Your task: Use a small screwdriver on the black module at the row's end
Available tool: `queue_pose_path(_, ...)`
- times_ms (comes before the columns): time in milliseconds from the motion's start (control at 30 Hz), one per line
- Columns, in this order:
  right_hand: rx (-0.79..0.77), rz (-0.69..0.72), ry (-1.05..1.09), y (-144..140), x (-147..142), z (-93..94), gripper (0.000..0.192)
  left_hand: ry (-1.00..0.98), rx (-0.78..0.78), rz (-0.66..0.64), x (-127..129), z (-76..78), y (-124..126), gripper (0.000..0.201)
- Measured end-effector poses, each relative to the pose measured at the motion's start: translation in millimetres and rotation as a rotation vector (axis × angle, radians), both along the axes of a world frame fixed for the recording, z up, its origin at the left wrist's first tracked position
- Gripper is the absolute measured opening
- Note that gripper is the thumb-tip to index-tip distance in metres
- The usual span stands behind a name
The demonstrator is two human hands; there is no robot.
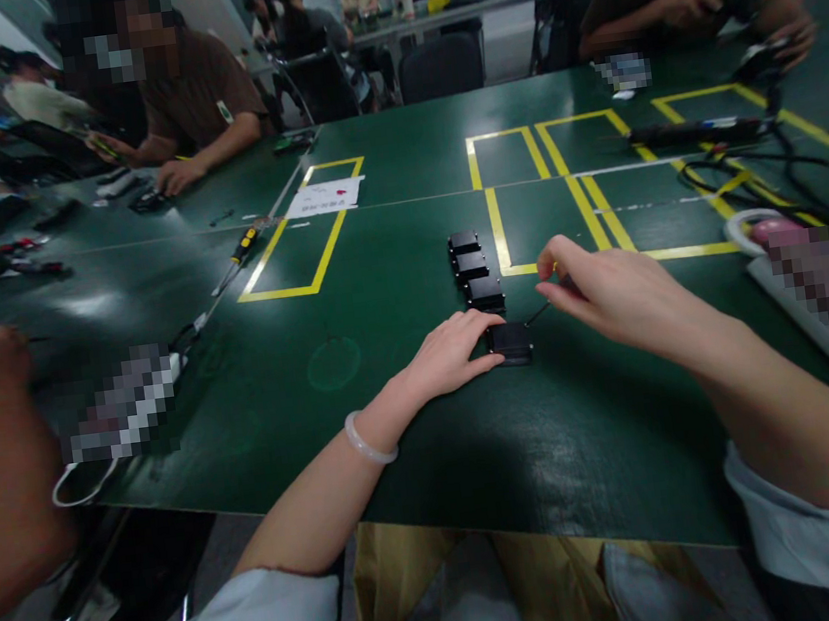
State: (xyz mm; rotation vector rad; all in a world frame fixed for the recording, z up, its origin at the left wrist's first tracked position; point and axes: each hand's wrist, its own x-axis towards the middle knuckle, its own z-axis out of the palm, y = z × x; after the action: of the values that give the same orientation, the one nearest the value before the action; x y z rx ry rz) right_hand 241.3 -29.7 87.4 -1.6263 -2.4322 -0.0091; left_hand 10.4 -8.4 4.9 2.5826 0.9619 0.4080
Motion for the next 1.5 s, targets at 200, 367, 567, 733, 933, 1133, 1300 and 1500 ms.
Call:
queue_pose_path(200, -0.002, 0.010, 0.045, -0.8, -1.1, 1.5, 0.022, -0.004, 0.003, -0.003, -0.3, -1.8, 0.5, 0.039)
queue_pose_path(367, 0.028, -0.021, -0.009, -1.8, -2.6, 1.6, 0.026, -0.008, 0.000, -0.003, -0.4, -1.7, 0.7, 0.039)
queue_pose_path(567, 0.018, 0.010, 0.007, -0.5, 0.0, -0.8, 0.021, 0.001, -0.003, -0.002, -0.2, -0.9, 0.5, 0.039)
queue_pose_path(733, 0.022, -0.004, 0.019, -2.2, -2.8, 1.0, 0.021, -0.001, 0.001, 0.000, -0.1, -1.2, 0.5, 0.039)
queue_pose_path(933, 0.015, -0.033, -0.038, -2.5, -4.1, 2.4, 0.025, 0.002, -0.002, 0.004, 0.4, -0.3, 0.1, 0.038)
queue_pose_path(1133, 0.006, 0.001, -0.001, -2.3, -2.1, 2.4, 0.020, 0.002, -0.005, 0.004, 0.3, -0.9, 0.5, 0.039)
queue_pose_path(1300, 0.015, 0.004, -0.006, -3.2, -3.7, 3.3, 0.024, -0.001, -0.001, 0.002, -0.1, -0.4, 0.1, 0.039)
queue_pose_path(1500, 0.023, -0.023, -0.062, -1.7, -3.2, 2.2, 0.024, -0.001, -0.010, 0.006, 0.1, 0.8, -0.2, 0.038)
